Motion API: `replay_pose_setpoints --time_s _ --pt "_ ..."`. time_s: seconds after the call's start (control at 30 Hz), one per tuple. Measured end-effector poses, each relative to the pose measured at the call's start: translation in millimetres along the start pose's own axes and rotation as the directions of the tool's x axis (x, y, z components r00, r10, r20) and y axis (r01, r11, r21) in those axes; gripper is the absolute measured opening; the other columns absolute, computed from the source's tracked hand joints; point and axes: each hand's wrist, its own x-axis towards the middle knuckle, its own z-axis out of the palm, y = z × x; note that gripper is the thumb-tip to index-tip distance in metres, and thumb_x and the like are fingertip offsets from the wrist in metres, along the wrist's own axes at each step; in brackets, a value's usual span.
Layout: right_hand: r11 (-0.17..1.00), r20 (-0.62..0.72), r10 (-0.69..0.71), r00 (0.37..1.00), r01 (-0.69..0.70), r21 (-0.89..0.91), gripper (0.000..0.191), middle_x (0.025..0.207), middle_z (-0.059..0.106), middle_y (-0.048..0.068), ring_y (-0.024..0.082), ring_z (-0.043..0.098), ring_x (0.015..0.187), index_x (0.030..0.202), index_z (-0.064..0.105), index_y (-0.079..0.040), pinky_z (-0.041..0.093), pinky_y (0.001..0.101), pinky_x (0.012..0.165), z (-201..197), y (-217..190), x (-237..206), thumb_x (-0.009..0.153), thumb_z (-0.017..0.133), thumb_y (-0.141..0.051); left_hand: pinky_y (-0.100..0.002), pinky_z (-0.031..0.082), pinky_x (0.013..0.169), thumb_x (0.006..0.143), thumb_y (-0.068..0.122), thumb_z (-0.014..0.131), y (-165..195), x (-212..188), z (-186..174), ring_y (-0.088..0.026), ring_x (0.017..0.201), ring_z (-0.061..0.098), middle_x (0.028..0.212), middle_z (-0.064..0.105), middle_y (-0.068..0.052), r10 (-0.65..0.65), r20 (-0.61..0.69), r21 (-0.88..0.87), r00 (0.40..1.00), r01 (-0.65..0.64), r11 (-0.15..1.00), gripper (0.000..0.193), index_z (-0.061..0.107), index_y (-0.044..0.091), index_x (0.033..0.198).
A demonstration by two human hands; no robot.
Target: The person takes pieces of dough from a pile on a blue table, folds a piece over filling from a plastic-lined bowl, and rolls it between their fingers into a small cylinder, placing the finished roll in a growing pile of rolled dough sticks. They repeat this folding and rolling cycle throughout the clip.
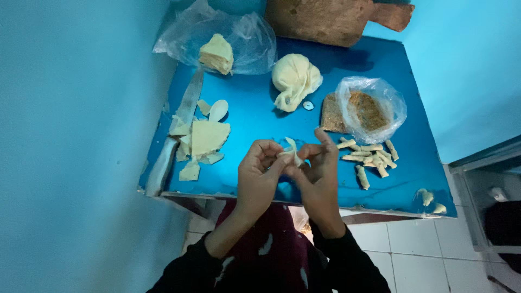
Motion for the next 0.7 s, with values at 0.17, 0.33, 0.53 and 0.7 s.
replay_pose_setpoints --time_s 0.17,0.33,0.53,0.7 --pt "0.858 -0.156 0.298 0.942 -0.193 0.476 0.063 0.118 0.059 0.008 0.018 0.064 0.106 0.150 0.039 0.003 0.057 0.0309 0.090 -28 -1 10 0.092 0.064 0.006 -0.029 0.062 0.076 0.102 0.009 0.058 7 8 -21 -0.012 0.089 0.071 0.101 0.065 -0.005 -0.086 -0.145 0.168 0.986 0.111 0.979 0.013 0.056 0.002 0.113" --pt "0.979 -0.341 0.126 0.932 -0.060 0.196 0.061 0.108 0.065 0.012 0.020 0.069 0.093 0.150 0.039 -0.003 0.061 0.0324 0.080 -71 -44 19 0.092 0.057 0.008 -0.043 0.052 0.066 0.104 0.012 0.058 33 16 -66 -0.027 0.078 0.064 0.100 0.066 -0.011 -0.024 -0.143 0.728 0.989 0.122 0.674 0.017 0.062 0.003 0.118" --pt "0.686 0.290 -0.119 0.950 0.290 -0.667 0.038 0.102 0.065 0.014 0.022 0.069 0.091 0.124 0.046 -0.010 0.060 0.0351 0.076 -23 -36 18 0.097 0.068 0.005 -0.051 0.047 0.090 0.095 0.005 0.062 47 2 -55 -0.039 0.113 0.061 0.118 0.063 -0.016 0.496 0.310 0.937 0.811 -0.348 -0.015 0.020 0.062 0.005 0.115" --pt "0.824 0.285 0.081 0.955 0.097 -0.559 0.080 0.103 0.068 0.012 0.019 0.069 0.088 0.156 0.027 -0.006 0.059 0.0344 0.080 -10 -34 20 0.090 0.071 0.002 -0.050 0.049 0.092 0.087 0.013 0.070 49 -5 -19 -0.041 0.111 0.060 0.117 0.065 -0.019 0.330 0.436 0.716 0.837 -0.545 0.437 0.038 0.060 -0.001 0.121"
